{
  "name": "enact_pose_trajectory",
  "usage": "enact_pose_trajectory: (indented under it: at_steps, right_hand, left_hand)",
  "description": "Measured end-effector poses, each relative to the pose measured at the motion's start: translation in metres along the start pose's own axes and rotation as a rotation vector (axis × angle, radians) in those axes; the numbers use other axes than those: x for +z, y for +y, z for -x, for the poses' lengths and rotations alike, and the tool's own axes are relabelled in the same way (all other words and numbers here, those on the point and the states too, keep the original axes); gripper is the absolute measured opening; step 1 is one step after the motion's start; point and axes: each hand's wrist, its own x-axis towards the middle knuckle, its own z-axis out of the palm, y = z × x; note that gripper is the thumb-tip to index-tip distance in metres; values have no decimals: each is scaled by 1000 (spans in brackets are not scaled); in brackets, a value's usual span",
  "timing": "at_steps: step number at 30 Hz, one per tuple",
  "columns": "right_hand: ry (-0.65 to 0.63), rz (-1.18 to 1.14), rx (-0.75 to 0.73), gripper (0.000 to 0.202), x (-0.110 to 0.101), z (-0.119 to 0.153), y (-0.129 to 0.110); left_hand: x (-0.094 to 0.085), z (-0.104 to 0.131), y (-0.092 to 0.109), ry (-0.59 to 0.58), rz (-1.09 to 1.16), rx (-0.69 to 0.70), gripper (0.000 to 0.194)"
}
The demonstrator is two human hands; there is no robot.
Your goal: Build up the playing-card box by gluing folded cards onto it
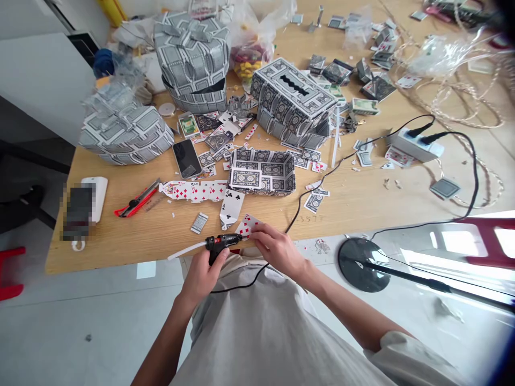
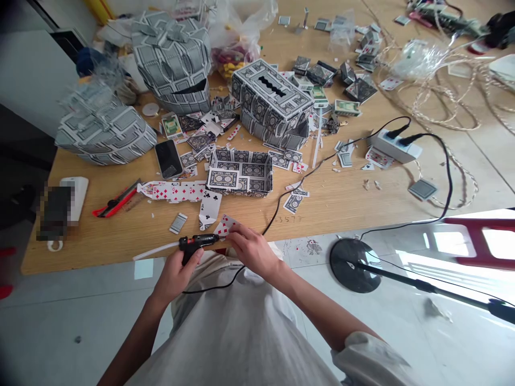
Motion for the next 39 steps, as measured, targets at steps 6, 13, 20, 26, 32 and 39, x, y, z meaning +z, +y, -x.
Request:
enact_pose_trajectory:
  at_steps: [6,13,20,26,32,39]
  right_hand:
    - [6,26,6,19,1,-1,-1]
    - [5,15,19,19,0,-3,-3]
    - [-27,31,32,25,-1,0,-4]
    - [-37,103,-5,28,1,2,-3]
    - [-80,203,-106,28,1,1,-10]
    - [-78,189,-117,33,3,3,-12]
  left_hand:
    - [-1,0,1,22,-12,33,46]
    - [-3,0,2,4,0,4,50]
    - [-10,-3,3,-42,22,21,49]
    - [-20,-1,2,-35,28,65,42]
    - [-27,4,-21,-44,139,-110,44]
    - [-32,8,-30,-91,359,-184,51]
